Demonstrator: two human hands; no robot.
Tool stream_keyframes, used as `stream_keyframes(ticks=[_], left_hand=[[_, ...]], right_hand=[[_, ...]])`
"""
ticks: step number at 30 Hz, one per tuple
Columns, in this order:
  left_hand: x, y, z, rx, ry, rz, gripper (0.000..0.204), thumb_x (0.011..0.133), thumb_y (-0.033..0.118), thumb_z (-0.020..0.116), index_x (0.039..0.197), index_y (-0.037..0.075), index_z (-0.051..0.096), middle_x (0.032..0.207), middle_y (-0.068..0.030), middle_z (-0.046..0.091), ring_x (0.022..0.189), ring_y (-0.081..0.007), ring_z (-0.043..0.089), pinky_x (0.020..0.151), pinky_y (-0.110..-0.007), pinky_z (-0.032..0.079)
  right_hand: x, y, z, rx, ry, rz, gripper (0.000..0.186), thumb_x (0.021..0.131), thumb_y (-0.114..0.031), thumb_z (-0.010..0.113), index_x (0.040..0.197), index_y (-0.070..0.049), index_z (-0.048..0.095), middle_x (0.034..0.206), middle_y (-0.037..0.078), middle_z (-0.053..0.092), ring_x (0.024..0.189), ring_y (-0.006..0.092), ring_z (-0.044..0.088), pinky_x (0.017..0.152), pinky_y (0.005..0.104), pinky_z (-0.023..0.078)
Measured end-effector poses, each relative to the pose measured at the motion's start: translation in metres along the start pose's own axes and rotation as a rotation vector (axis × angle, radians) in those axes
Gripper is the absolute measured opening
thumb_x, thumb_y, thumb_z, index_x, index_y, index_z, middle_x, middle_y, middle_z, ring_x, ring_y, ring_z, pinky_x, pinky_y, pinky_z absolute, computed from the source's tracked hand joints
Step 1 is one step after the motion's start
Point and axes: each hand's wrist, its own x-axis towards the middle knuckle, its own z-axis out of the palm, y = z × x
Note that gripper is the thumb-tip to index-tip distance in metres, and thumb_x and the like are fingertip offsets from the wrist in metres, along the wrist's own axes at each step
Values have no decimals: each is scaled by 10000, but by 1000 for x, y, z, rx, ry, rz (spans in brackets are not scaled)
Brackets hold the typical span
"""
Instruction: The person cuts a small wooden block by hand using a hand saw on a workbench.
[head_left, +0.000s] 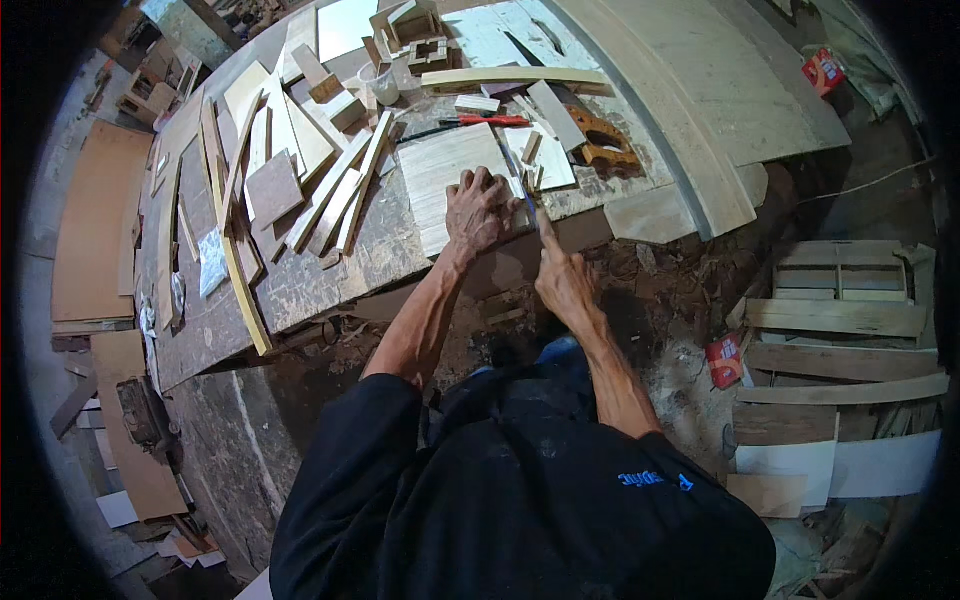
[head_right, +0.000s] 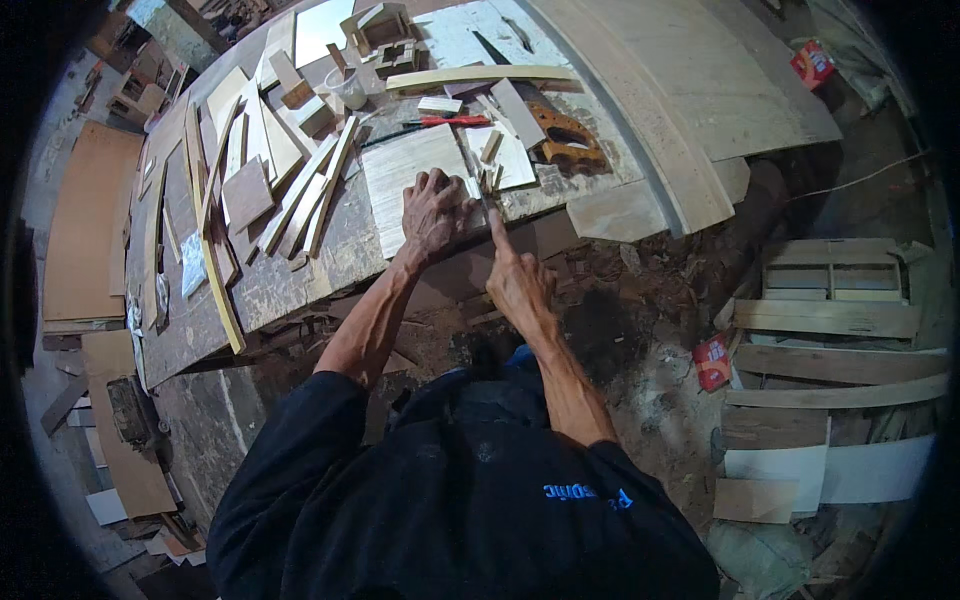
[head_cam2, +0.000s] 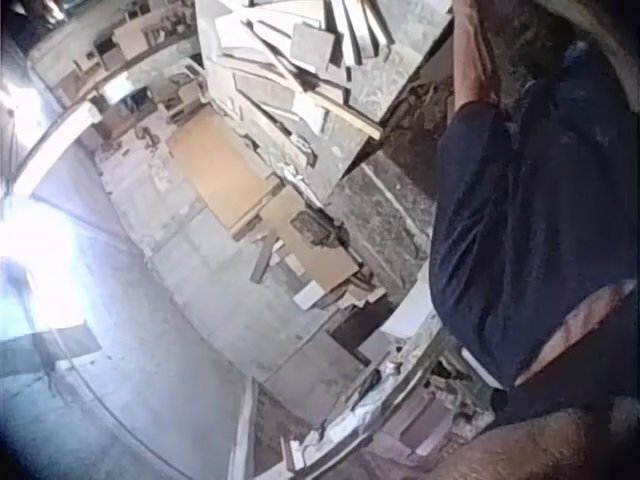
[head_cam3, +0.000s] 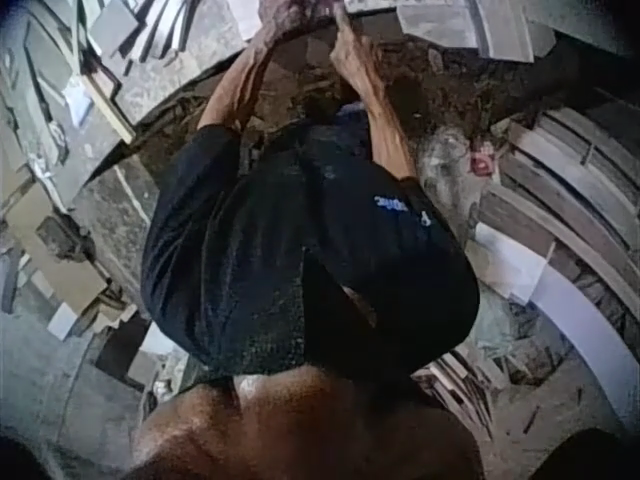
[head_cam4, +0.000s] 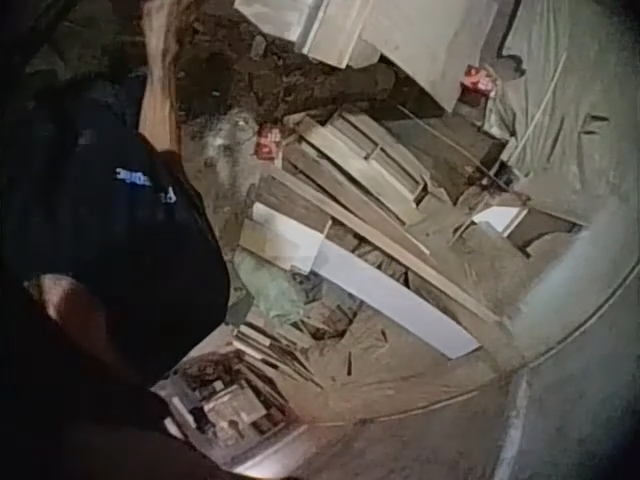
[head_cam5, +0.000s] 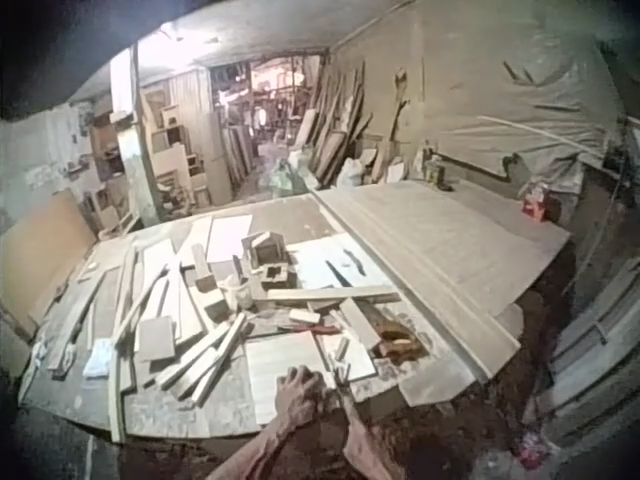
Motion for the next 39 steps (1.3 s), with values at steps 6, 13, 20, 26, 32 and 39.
stream_keyframes(ticks=[6,13,20,26,32,39], left_hand=[[-3,-9,2,-3,11,4,362,854,356,686,1096,95,619,1050,-102,515,1013,-301,484,793,-462,368],[-2,-6,0,16,-6,-9,380,825,336,696,1103,92,611,1053,-100,508,1019,-305,489,786,-466,379],[4,-2,-2,34,-21,-3,400,797,330,715,1102,89,621,1051,-101,505,1032,-304,492,791,-467,387],[0,-9,-1,5,8,-13,388,813,336,701,1104,91,627,1046,-101,507,1034,-301,489,802,-464,380],[5,1,-5,27,-10,2,357,830,329,696,1093,97,628,1033,-100,507,1021,-297,487,796,-459,382],[2,-2,-8,-2,-5,3,350,832,333,701,1074,89,633,1029,-99,509,1010,-294,495,798,-459,383]], right_hand=[[15,-16,-6,120,-109,103,565,1015,-233,467,1486,28,297,659,234,611,585,362,620,502,496,445],[-8,-9,0,120,-98,110,324,1022,-254,454,963,48,557,665,265,625,634,452,650,563,562,473],[10,0,9,122,11,46,308,1007,-243,473,930,40,567,671,264,628,635,462,646,544,573,466],[-12,-5,1,127,-97,113,311,1014,-254,455,946,28,567,746,285,652,686,482,651,613,577,493],[20,-6,15,63,72,64,323,1022,-272,442,952,16,570,666,265,624,691,474,654,570,570,472],[-5,-1,8,122,-138,165,331,1028,-279,433,1001,20,571,714,270,648,695,481,650,613,592,475]])
